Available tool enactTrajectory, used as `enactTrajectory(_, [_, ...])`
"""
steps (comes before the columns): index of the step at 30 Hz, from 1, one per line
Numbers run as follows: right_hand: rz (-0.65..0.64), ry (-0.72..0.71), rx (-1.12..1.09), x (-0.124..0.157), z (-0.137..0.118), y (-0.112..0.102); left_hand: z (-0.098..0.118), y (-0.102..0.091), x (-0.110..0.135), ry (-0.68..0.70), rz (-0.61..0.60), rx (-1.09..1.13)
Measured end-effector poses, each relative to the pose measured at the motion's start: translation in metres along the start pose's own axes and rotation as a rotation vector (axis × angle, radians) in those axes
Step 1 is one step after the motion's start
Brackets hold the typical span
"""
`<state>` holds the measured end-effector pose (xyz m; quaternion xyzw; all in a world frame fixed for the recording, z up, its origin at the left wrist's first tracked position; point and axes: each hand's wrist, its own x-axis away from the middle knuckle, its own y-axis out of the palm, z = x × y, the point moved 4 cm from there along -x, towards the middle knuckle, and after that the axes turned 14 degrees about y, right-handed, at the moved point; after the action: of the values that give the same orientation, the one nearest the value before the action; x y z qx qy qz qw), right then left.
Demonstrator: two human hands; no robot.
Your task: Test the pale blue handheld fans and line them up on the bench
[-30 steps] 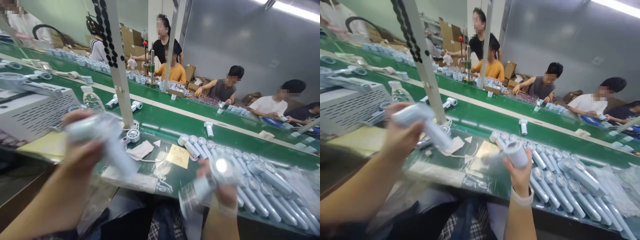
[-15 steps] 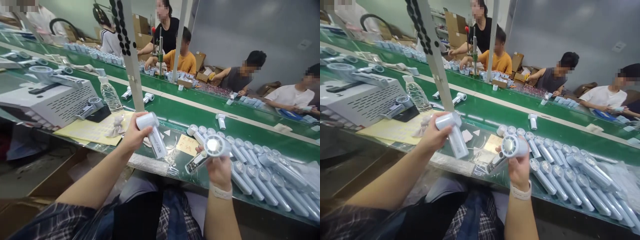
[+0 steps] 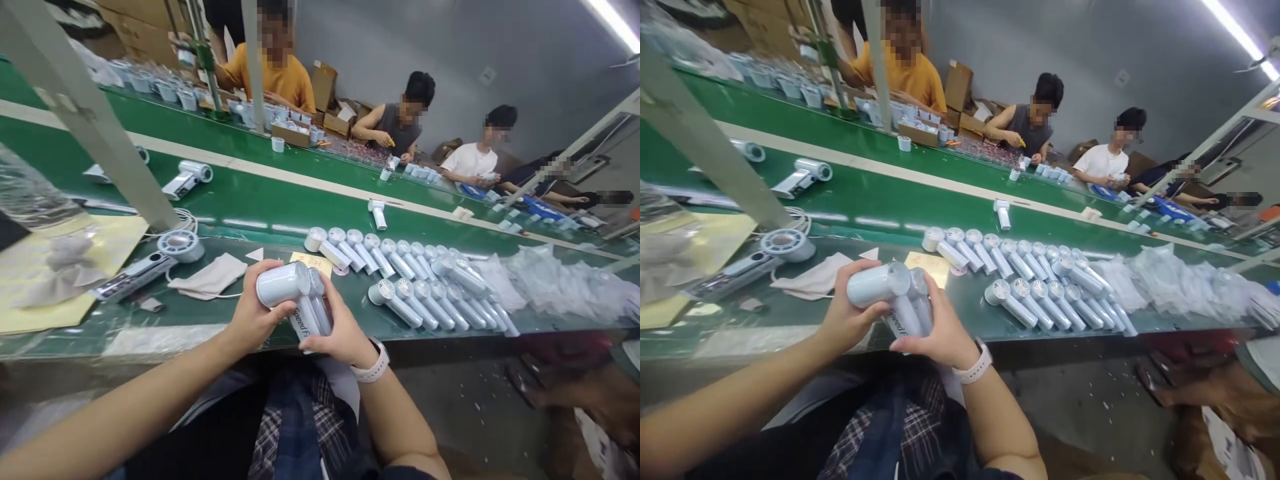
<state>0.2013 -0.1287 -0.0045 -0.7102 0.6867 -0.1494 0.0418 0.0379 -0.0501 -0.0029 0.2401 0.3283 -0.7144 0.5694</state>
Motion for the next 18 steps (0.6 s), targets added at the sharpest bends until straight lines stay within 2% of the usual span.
enactTrajectory(2, [0.022, -0.021, 0.061, 0.005, -0.004, -0.007, 0.003, 0.01, -0.001, 0.074, 0.021, -0.034])
enactTrajectory(4, [0.063, -0.025, 0.067, 0.008, -0.006, -0.021, 0.006, 0.019, -0.006, 0.151, -0.086, -0.076])
enactTrajectory(5, [0.117, -0.004, 0.09, 0.01, -0.006, -0.036, 0.006, 0.022, -0.009, 0.183, -0.169, -0.119])
enactTrajectory(7, [0.295, 0.087, 0.205, 0.016, -0.005, -0.082, 0.0, 0.016, -0.014, 0.226, -0.317, -0.245])
enactTrajectory(10, [0.541, 0.278, 0.441, 0.029, -0.003, -0.174, -0.023, -0.021, -0.019, 0.183, -0.347, -0.445])
enactTrajectory(13, [0.642, 0.499, 0.63, 0.04, 0.003, -0.254, -0.048, -0.07, -0.019, 0.004, -0.294, -0.634])
enactTrajectory(15, [0.676, 0.575, 0.669, 0.044, 0.008, -0.287, -0.057, -0.097, -0.018, -0.101, -0.251, -0.755])
enactTrajectory(18, [0.715, 0.617, 0.701, 0.048, 0.016, -0.31, -0.056, -0.127, -0.016, -0.203, -0.152, -0.908])
